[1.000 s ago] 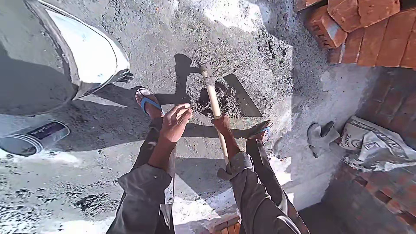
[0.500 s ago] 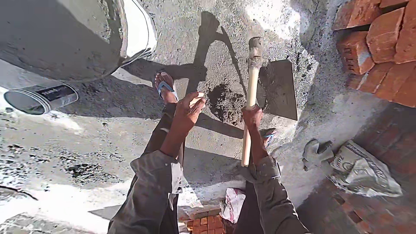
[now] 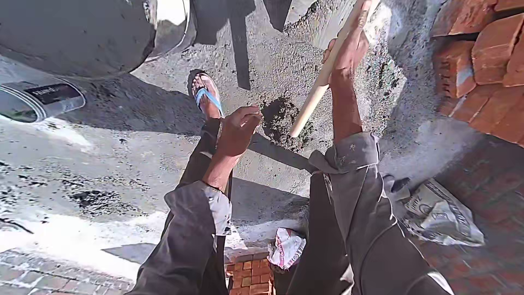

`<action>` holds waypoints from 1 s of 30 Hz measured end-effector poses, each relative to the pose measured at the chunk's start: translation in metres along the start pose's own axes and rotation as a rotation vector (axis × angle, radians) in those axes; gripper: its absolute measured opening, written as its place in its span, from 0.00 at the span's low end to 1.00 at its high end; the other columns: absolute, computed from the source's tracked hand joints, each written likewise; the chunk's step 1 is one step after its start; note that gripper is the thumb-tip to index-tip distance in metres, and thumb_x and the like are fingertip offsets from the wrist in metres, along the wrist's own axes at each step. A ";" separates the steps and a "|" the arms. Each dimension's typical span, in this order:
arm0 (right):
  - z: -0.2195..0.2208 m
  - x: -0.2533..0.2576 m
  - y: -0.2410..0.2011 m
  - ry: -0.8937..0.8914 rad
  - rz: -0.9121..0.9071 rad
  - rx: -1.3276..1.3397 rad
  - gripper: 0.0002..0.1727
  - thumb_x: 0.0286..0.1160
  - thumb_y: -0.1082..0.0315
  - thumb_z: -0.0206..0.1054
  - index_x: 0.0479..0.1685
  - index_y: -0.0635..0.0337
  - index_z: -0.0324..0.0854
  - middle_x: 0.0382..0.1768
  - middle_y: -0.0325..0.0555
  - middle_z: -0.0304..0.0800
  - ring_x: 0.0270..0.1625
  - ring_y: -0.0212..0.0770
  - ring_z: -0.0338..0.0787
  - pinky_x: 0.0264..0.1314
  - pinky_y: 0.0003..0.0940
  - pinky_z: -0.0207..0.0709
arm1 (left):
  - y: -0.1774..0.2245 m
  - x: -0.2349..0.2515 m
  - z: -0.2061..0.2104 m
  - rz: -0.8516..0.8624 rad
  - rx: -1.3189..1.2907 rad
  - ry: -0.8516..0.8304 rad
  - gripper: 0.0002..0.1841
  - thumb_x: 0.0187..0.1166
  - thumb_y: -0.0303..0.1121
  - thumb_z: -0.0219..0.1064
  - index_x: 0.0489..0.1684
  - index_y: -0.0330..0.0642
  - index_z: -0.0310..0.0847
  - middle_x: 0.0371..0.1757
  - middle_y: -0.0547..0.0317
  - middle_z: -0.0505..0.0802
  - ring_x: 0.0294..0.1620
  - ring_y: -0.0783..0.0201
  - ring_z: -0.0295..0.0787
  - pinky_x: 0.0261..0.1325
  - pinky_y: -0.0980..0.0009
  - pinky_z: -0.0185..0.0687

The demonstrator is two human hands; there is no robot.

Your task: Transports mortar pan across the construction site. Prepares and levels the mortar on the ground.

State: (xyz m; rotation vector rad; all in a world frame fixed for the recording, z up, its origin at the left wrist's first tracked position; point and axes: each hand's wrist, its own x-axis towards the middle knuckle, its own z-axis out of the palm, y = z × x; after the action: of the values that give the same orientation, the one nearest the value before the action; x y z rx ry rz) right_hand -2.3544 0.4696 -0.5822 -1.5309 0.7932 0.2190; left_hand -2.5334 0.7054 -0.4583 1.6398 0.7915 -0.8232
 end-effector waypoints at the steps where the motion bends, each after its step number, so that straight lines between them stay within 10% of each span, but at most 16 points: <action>1: 0.002 -0.006 0.016 0.009 0.022 -0.037 0.33 0.95 0.43 0.38 0.34 0.63 0.74 0.12 0.43 0.77 0.12 0.41 0.81 0.15 0.40 0.83 | 0.001 -0.001 0.001 0.000 0.012 -0.006 0.20 0.88 0.41 0.60 0.73 0.44 0.78 0.63 0.50 0.91 0.58 0.58 0.92 0.60 0.56 0.88; 7: -0.067 -0.167 0.151 -0.114 0.493 -0.225 0.40 0.86 0.30 0.42 0.34 0.61 0.78 0.14 0.42 0.79 0.15 0.39 0.81 0.21 0.40 0.82 | 0.015 -0.014 -0.003 0.027 0.104 -0.041 0.19 0.90 0.36 0.59 0.75 0.41 0.76 0.63 0.50 0.91 0.58 0.60 0.92 0.63 0.61 0.88; 14: -0.115 -0.299 0.256 -0.070 0.927 -0.171 0.31 0.89 0.41 0.55 0.55 0.67 0.77 0.24 0.48 0.80 0.20 0.40 0.81 0.25 0.37 0.82 | 0.015 0.015 0.000 0.036 0.004 -0.012 0.18 0.88 0.36 0.61 0.73 0.40 0.78 0.62 0.47 0.91 0.57 0.57 0.93 0.60 0.57 0.90; 18: -0.147 -0.371 0.234 -0.075 1.127 -0.404 0.39 0.84 0.32 0.53 0.43 0.66 0.79 0.20 0.49 0.80 0.16 0.42 0.79 0.20 0.41 0.80 | 0.002 0.005 -0.007 0.018 -0.063 0.012 0.18 0.87 0.35 0.62 0.71 0.39 0.79 0.62 0.48 0.91 0.56 0.58 0.93 0.58 0.59 0.91; 24: -0.126 -0.356 0.119 -0.047 1.144 -0.350 0.31 0.89 0.38 0.51 0.61 0.60 0.77 0.29 0.47 0.80 0.23 0.39 0.80 0.23 0.34 0.78 | 0.011 0.009 -0.027 0.023 -0.148 0.135 0.17 0.87 0.35 0.62 0.68 0.38 0.81 0.62 0.47 0.91 0.57 0.58 0.92 0.61 0.60 0.89; 30: -0.061 -0.289 0.011 0.034 0.787 -0.200 0.32 0.92 0.40 0.47 0.42 0.64 0.76 0.16 0.46 0.77 0.12 0.39 0.77 0.13 0.34 0.76 | 0.020 0.011 -0.067 0.040 -0.252 0.435 0.18 0.83 0.39 0.64 0.66 0.39 0.84 0.67 0.48 0.88 0.69 0.55 0.82 0.72 0.51 0.75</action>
State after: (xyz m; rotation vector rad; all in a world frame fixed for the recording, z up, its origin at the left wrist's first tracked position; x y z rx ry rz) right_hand -2.5938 0.5132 -0.4144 -1.3366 1.4095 0.8723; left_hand -2.5034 0.7682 -0.4455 1.6175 1.1115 -0.3195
